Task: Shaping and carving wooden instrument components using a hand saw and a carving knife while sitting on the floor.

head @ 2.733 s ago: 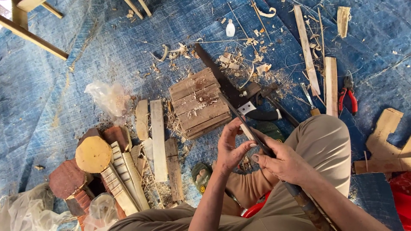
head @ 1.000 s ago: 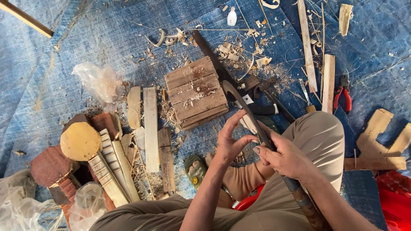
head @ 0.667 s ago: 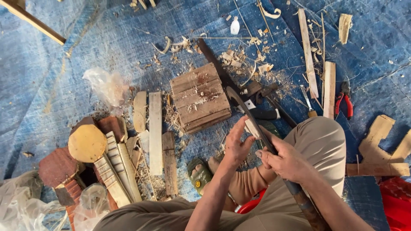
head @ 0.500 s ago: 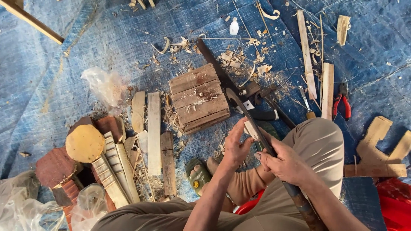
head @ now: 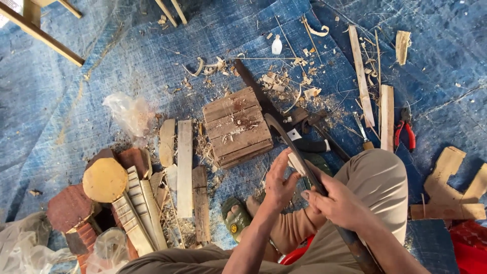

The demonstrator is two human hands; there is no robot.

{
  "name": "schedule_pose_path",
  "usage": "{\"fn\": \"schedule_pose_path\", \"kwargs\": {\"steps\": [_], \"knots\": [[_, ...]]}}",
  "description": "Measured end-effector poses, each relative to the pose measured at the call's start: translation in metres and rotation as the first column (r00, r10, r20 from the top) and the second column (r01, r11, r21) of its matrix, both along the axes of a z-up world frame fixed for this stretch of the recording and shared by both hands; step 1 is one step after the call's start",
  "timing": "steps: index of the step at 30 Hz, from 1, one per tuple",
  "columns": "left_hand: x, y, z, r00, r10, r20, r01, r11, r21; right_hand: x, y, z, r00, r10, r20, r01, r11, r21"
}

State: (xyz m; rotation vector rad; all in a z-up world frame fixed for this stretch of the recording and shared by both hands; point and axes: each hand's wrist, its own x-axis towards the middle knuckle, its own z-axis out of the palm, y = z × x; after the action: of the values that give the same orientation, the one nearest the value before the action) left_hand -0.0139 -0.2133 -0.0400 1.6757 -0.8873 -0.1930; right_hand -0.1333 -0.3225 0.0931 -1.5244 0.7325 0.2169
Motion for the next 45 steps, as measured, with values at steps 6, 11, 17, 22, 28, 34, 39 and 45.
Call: {"fn": "schedule_pose_path", "kwargs": {"steps": [6, 11, 17, 22, 28, 34, 39, 45], "knots": [[0.004, 0.001, -0.006, 1.0, -0.027, -0.001, 0.027, 1.0, -0.011, -0.002, -0.004, -0.068, 0.996, -0.082, 0.02, 0.082, 0.996, 0.023], [0.004, 0.005, -0.032, 0.993, 0.111, 0.037, -0.11, 0.993, -0.04, 0.0, -0.023, -0.045, 0.997, -0.067, -0.027, 0.067, 0.998, -0.012], [-0.007, 0.005, -0.019, 0.997, 0.076, -0.01, -0.076, 0.997, -0.018, -0.01, -0.02, -0.002, 0.981, -0.107, 0.165, 0.091, 0.991, 0.101], [-0.007, 0.009, -0.015, 0.998, 0.058, 0.001, -0.058, 0.998, -0.014, -0.002, -0.005, -0.013, 0.979, -0.105, 0.177, 0.064, 0.973, 0.221], [-0.005, 0.008, -0.007, 0.999, -0.008, -0.041, 0.008, 1.0, -0.002, -0.004, -0.007, -0.017, 0.988, -0.121, 0.091, 0.092, 0.957, 0.276], [-0.005, 0.008, -0.008, 1.0, -0.016, -0.022, 0.015, 0.999, -0.039, -0.006, -0.005, -0.019, 0.99, -0.109, 0.091, 0.078, 0.952, 0.295], [-0.003, 0.008, -0.006, 0.998, -0.013, -0.057, 0.012, 1.0, -0.027, -0.003, -0.004, -0.016, 0.988, -0.127, 0.082, 0.097, 0.948, 0.303], [-0.002, 0.01, -0.031, 0.992, -0.073, -0.103, 0.061, 0.991, -0.118, -0.004, -0.002, -0.043, 0.944, -0.193, 0.269, 0.108, 0.948, 0.3]]}}
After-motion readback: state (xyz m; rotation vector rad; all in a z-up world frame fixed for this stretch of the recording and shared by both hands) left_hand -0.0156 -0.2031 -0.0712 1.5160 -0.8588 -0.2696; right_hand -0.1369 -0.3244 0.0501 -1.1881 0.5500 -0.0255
